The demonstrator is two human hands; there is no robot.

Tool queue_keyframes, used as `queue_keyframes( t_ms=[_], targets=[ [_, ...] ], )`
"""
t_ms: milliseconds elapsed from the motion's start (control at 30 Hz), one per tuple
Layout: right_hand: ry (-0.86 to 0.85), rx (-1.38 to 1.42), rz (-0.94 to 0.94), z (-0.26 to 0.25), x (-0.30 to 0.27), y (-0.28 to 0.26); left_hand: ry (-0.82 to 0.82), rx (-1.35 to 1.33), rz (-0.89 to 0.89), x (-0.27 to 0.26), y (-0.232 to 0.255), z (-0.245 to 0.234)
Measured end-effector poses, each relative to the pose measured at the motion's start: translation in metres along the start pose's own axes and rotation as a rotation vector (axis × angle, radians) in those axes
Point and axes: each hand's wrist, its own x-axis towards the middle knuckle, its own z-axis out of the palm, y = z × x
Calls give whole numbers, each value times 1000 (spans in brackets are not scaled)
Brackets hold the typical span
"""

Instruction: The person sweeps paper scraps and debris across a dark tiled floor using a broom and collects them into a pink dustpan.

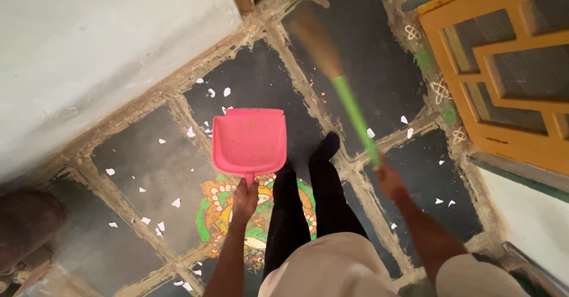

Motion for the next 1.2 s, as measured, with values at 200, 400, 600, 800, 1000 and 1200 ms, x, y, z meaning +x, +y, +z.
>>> queue_keyframes(
  t_ms=[200, 400, 600, 800, 1000, 1200],
  targets=[
    [203, -153, 358, -26, 52, 23, -40, 25, 77, 13, -17, -3],
    [85, -117, 286, 69, 83, -28, -64, 157, 77, 15, -5, -13],
    [-136, 9, 24, 183, 12, -119, -91, 177, 63, 3, -2, -29],
    [-283, 85, 21, 199, -14, -150, -99, 76, -15, -6, -11, -45],
    [-202, 208, 99, 147, -12, -113, -103, -108, -136, -9, -33, -58],
    [147, 124, -159, 126, 82, -135, -151, -310, -253, -16, -70, -62]
  ],
)
